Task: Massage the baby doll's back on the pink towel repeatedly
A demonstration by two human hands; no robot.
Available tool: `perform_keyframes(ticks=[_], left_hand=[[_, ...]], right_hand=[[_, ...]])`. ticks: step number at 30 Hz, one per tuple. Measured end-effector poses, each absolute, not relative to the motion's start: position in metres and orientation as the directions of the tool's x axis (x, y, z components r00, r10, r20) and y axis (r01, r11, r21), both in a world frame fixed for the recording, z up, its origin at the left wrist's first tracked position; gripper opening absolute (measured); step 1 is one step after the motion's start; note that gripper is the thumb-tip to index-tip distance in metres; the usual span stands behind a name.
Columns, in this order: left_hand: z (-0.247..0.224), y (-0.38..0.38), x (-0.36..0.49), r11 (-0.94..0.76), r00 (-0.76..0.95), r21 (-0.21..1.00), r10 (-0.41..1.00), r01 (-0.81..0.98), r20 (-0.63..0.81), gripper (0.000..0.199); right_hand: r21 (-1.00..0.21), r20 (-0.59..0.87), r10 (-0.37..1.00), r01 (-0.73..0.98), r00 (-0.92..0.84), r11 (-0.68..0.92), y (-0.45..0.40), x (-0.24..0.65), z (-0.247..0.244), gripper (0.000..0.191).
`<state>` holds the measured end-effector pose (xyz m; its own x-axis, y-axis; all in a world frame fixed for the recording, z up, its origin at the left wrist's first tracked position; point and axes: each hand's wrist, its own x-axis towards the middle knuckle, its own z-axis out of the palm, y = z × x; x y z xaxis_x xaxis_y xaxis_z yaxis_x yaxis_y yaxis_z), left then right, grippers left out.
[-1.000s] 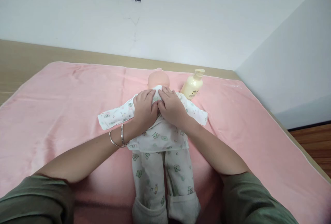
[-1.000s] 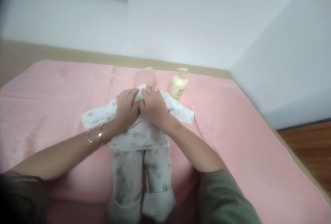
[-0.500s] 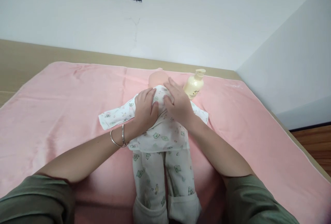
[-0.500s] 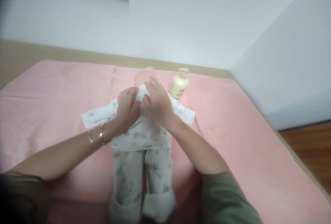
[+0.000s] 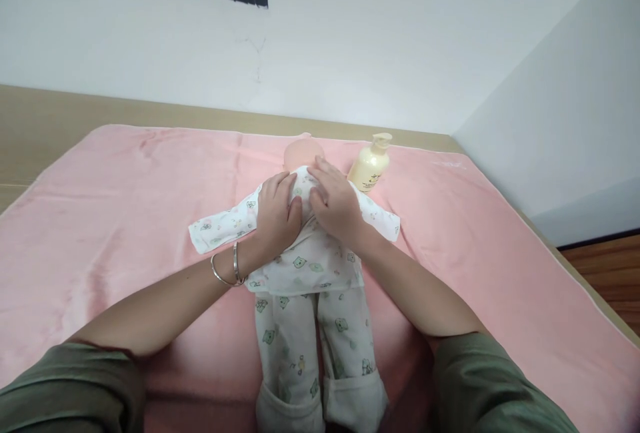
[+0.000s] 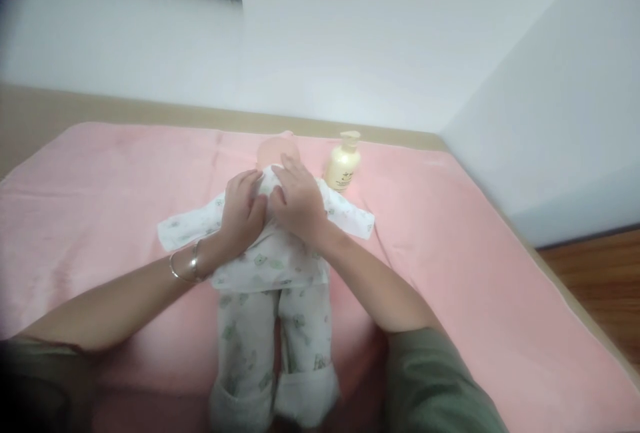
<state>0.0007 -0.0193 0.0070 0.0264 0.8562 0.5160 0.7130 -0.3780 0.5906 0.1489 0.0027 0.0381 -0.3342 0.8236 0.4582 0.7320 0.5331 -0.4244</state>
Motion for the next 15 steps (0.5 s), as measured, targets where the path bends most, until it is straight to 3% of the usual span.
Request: perform_keyframes(ticks=[7,11,13,15], left_hand=[[0.014,-0.003,-0.005,-0.261,0.032,0.586,0.928,0.767,0.371,0.038],[0.028,0.009,-0.009,-0.138,-0.080,0.716,0.962,0.685,0.262,0.035],[0.043,0.011,-0.004,-0.124,-0.133,0.795,0.959,0.594,0.250,0.032],[0.061,0.013,0.009,-0.183,-0.131,0.857,0.952,0.483,0.277,0.030]], right_hand=[[-0.298,0.104,0.836,0.785,-0.539,0.543,-0.003,0.158,0.057,0.053],[-0.295,-0.116,0.781,0.773,-0.613,0.562,-0.011,0.189,0.095,0.057],[-0.338,-0.126,0.785,0.770,-0.607,0.541,-0.014,0.207,0.114,0.059],[-0.388,-0.007,0.828,0.765,-0.560,0.514,-0.014,0.222,0.129,0.058]])
